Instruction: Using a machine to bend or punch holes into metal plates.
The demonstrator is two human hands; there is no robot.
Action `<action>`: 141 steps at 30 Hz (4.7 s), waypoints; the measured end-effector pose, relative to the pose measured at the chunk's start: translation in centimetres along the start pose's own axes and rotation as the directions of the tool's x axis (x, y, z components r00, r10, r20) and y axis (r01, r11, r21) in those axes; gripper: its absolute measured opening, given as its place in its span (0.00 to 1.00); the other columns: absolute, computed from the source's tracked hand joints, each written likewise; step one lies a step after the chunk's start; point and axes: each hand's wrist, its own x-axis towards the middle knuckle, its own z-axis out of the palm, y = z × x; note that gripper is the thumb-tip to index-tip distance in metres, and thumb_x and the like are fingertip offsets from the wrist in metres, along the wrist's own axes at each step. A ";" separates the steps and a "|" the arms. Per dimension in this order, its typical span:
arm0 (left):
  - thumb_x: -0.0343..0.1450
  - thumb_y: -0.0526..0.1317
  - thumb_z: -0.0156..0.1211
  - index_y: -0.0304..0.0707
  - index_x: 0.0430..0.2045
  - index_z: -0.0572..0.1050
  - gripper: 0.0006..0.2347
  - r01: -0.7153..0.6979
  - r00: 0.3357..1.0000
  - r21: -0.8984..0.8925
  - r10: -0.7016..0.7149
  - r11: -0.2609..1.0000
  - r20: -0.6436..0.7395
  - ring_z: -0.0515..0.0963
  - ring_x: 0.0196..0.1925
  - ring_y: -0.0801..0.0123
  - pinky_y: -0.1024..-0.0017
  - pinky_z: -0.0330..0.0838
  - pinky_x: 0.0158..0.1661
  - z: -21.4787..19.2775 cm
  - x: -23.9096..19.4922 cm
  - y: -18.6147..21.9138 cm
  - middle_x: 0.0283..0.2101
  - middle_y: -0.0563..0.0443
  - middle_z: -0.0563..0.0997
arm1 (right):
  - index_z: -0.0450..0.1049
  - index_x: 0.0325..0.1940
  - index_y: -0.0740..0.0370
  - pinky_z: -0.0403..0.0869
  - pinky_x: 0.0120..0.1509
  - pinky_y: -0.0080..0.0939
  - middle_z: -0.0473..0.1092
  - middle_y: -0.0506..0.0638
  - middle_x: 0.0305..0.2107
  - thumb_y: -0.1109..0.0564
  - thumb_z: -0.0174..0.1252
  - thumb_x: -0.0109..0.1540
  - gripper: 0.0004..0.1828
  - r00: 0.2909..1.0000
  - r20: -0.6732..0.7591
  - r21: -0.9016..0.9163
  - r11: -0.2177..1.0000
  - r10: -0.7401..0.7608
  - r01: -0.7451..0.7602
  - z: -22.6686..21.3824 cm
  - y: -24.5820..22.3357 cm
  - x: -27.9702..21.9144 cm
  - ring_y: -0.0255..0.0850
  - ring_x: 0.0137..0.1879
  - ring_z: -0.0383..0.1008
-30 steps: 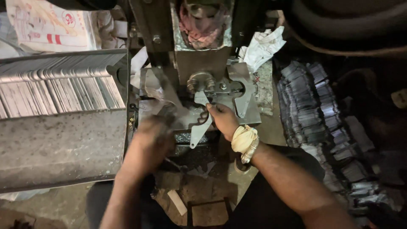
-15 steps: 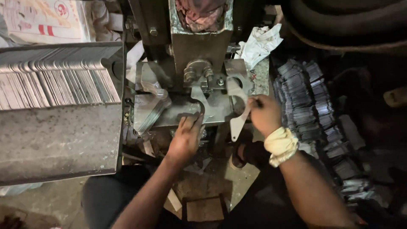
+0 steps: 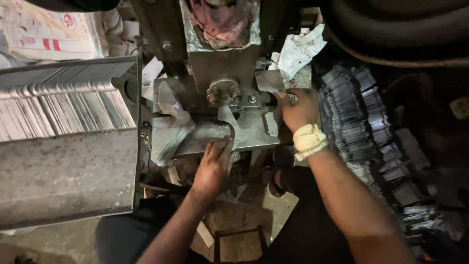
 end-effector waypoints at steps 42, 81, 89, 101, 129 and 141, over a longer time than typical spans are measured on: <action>0.66 0.32 0.55 0.31 0.42 0.78 0.13 0.287 0.957 0.184 -0.271 0.940 -0.105 0.77 0.60 0.42 0.43 0.63 0.64 -9.0 -0.5 -7.5 0.51 0.38 0.81 | 0.78 0.38 0.64 0.71 0.28 0.36 0.78 0.49 0.27 0.51 0.52 0.69 0.15 0.429 0.896 0.398 0.223 0.111 -0.890 4.4 -8.5 -5.7 0.35 0.26 0.74; 0.72 0.33 0.58 0.26 0.54 0.72 0.16 0.154 0.983 -0.229 -0.173 0.961 -0.064 0.74 0.54 0.41 0.50 0.67 0.60 0.7 -0.6 0.5 0.52 0.35 0.74 | 0.80 0.46 0.58 0.75 0.47 0.56 0.76 0.63 0.38 0.49 0.66 0.61 0.14 0.992 0.068 0.099 0.989 0.104 -0.111 0.0 -0.1 -0.3 0.60 0.44 0.76; 0.72 0.35 0.59 0.31 0.51 0.77 0.14 0.167 0.983 -0.225 -0.179 0.960 -0.035 0.76 0.52 0.45 0.56 0.69 0.60 -1.1 -0.1 0.6 0.48 0.37 0.79 | 0.76 0.58 0.55 0.70 0.66 0.50 0.71 0.55 0.56 0.61 0.59 0.60 0.21 0.896 0.414 0.403 0.915 -0.163 -0.020 -6.4 -9.3 -6.3 0.55 0.62 0.70; 0.67 0.43 0.66 0.41 0.51 0.78 0.18 0.324 0.945 -0.405 -0.269 0.855 0.188 0.82 0.48 0.50 0.58 0.77 0.49 -12.1 0.7 0.9 0.47 0.43 0.82 | 0.79 0.47 0.58 0.72 0.59 0.54 0.76 0.56 0.46 0.54 0.63 0.62 0.11 0.721 0.363 0.499 0.776 -0.591 0.385 -10.1 -10.9 -5.9 0.54 0.52 0.75; 0.70 0.35 0.59 0.33 0.52 0.77 0.15 0.210 0.977 -0.346 -0.210 0.914 0.038 0.78 0.52 0.41 0.55 0.74 0.51 -11.1 -1.0 -2.5 0.52 0.31 0.77 | 0.75 0.47 0.69 0.72 0.38 0.39 0.74 0.49 0.31 0.51 0.56 0.72 0.15 0.483 0.876 0.483 0.050 -0.011 -0.874 6.9 -6.7 -7.3 0.38 0.35 0.71; 0.72 0.35 0.57 0.29 0.55 0.74 0.16 0.220 0.973 -0.275 -0.232 0.936 -0.011 0.73 0.53 0.38 0.52 0.67 0.57 -0.9 -0.6 -0.3 0.52 0.32 0.75 | 0.81 0.42 0.61 0.76 0.49 0.48 0.79 0.58 0.38 0.58 0.61 0.62 0.07 0.949 0.314 0.429 0.888 0.025 -0.166 -3.7 -0.4 -5.0 0.50 0.44 0.79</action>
